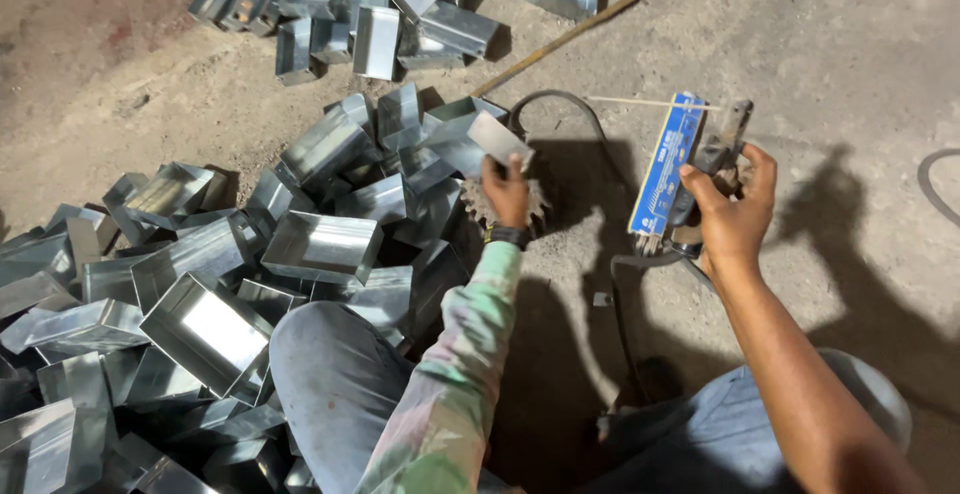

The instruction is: The person welds the corners and seams of small metal boxes by hand, using a handheld welding electrode while another person holds the metal pieces in place on a large gear used as a work surface.

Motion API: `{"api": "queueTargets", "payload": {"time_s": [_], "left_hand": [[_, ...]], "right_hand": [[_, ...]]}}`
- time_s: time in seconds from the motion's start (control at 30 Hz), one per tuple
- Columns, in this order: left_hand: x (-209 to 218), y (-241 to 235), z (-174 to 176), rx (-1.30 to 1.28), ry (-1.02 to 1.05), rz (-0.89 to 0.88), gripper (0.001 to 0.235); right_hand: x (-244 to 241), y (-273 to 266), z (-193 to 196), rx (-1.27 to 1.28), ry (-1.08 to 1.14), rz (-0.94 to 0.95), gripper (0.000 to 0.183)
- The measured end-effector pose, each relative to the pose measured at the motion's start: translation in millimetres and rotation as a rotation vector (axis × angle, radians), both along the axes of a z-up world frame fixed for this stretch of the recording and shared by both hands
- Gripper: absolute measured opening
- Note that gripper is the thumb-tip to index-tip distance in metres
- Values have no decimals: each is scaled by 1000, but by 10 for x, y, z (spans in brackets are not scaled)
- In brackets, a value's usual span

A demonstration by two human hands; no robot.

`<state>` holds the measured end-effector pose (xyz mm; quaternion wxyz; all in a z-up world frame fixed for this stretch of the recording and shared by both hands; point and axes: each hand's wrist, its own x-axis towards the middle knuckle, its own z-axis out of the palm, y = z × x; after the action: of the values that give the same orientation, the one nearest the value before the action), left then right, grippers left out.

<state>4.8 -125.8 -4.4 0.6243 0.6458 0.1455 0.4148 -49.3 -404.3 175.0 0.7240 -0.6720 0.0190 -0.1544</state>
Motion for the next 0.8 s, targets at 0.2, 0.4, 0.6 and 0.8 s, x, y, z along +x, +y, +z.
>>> {"api": "queueTargets", "payload": {"time_s": [0.2, 0.4, 0.6, 0.8], "left_hand": [[-71, -626, -351, 388, 159, 17, 16], [195, -601, -694, 469, 181, 55, 21], [308, -308, -760, 375, 307, -79, 40], [-144, 27, -700, 263, 268, -128, 39]], "right_hand": [[-80, 22, 122, -102, 55, -1, 60], [-86, -95, 115, -188, 76, -28, 63], [-121, -56, 208, -301, 193, 52, 64], [-183, 10, 241, -512, 51, 55, 63]]}}
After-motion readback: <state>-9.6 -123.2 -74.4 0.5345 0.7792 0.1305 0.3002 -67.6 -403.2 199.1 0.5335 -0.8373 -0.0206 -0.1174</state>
